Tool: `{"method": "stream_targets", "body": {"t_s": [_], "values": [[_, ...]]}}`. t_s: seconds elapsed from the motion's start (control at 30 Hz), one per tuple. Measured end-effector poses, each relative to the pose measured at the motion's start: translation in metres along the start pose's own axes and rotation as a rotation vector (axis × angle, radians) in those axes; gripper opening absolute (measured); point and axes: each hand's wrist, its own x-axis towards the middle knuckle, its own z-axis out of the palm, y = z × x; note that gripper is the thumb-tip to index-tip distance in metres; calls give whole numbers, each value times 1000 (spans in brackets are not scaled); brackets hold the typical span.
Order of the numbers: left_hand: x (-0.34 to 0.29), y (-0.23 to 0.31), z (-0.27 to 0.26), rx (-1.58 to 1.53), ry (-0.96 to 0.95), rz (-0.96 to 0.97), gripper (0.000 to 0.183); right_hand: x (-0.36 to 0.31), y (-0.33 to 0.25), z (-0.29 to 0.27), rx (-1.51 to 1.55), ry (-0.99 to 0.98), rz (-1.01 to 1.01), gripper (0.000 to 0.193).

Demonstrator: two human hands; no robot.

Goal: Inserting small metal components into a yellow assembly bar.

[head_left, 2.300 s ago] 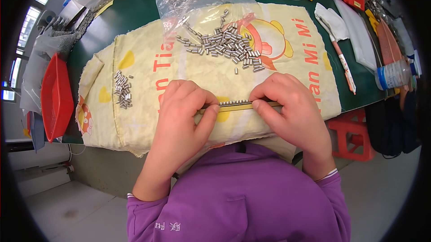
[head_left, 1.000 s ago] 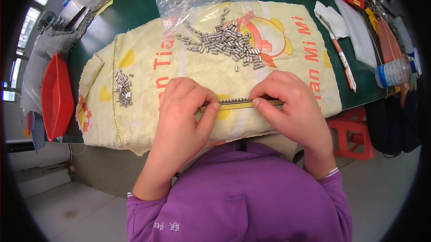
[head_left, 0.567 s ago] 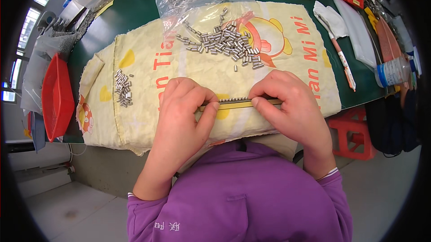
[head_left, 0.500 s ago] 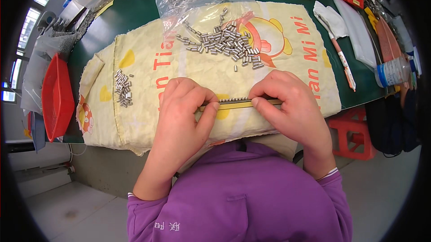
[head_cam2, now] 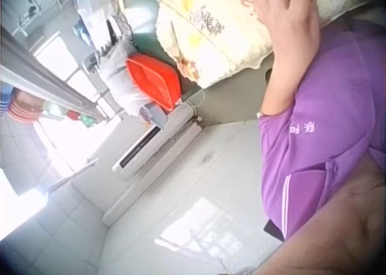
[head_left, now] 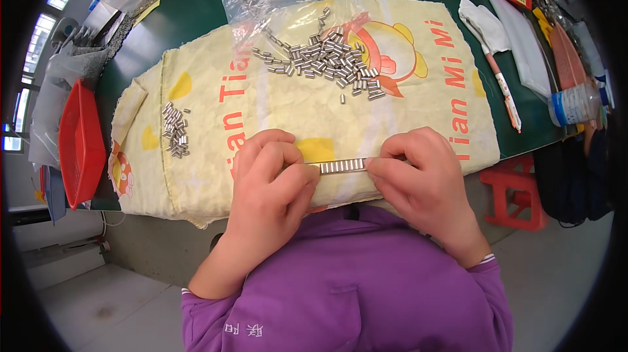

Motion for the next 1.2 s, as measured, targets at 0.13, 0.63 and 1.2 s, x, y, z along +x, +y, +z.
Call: {"method": "stream_targets", "body": {"t_s": [0.13,0.63,1.2], "values": [[2,0,-1,-34,16,1,17,-1,2,2,37,25,4,14],[1,5,-1,52,-21,-103,22,-1,-3,13,-30,95,68,19],[-4,1,0,1,52,12,26,-9,-1,11,28,80,-7,23]]}}
